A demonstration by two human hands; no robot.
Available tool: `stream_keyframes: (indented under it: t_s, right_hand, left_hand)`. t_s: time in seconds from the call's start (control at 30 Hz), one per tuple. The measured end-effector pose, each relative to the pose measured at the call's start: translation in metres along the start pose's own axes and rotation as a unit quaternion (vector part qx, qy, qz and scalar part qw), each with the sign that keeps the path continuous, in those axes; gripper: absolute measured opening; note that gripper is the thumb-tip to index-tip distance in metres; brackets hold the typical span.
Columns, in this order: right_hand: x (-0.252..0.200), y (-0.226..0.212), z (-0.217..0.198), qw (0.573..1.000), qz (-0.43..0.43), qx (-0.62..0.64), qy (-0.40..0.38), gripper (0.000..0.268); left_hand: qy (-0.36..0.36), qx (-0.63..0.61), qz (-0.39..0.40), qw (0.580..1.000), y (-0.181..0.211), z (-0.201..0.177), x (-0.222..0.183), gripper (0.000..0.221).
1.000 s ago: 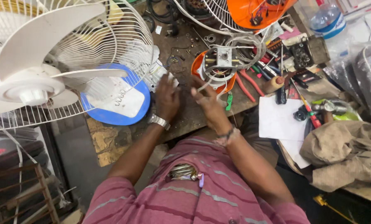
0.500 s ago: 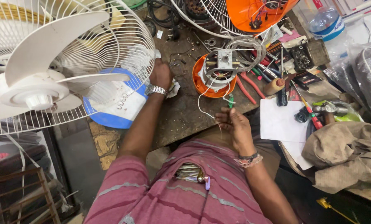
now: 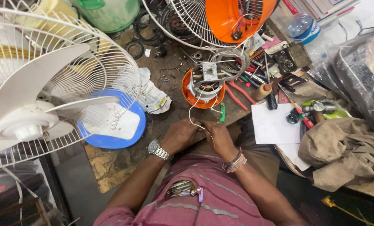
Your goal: The person works on a disassembled electric fan motor, using pliers and a screwdriver to strip wire insulation, twist connections, and adjust components on the motor housing. The workspace is cluttered with tools and fan parts.
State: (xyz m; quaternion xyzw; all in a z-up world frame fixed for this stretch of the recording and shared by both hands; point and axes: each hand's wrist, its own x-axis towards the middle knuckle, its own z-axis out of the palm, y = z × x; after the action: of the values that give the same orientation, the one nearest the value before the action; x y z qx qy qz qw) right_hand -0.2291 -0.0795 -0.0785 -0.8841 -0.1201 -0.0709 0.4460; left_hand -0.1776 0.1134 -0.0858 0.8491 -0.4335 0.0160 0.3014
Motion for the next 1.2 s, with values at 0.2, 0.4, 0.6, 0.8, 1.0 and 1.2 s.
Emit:
stream_keyframes:
  t_s: [0.2,0.4,0.6,0.8,1.0,1.2]
  right_hand:
    - [-0.013,0.007,-0.019,0.994,0.019,-0.095,-0.042,0.022]
    - [-0.022,0.013,-0.044,0.997,-0.008,-0.04,-0.06,0.019]
    - [-0.04,0.053,-0.074,0.968,0.214,0.123,0.041,0.013]
    - [-0.047,0.06,-0.03,0.851,0.314,0.404,0.116,0.014]
    - [-0.04,0.07,-0.04,0.962,0.255,0.034,0.088,0.022]
    - [0.017,0.117,-0.048,0.914,-0.007,-0.38,0.143,0.042]
  left_hand:
    - [-0.045,0.022,0.032,0.998,0.003,-0.017,0.022,0.01]
    - [-0.003,-0.012,0.015,1.0,-0.017,-0.014,0.014,0.013]
    - [0.046,-0.04,-0.175,0.983,-0.049,-0.016,0.004,0.015]
    - [0.05,-0.584,-0.303,0.751,0.023,0.078,0.036,0.032]
    - [0.117,-0.692,-0.336,0.628,0.036,0.082,0.061,0.024]
    - [0.114,-0.683,-0.348,0.632,0.026,0.067,0.062,0.019]
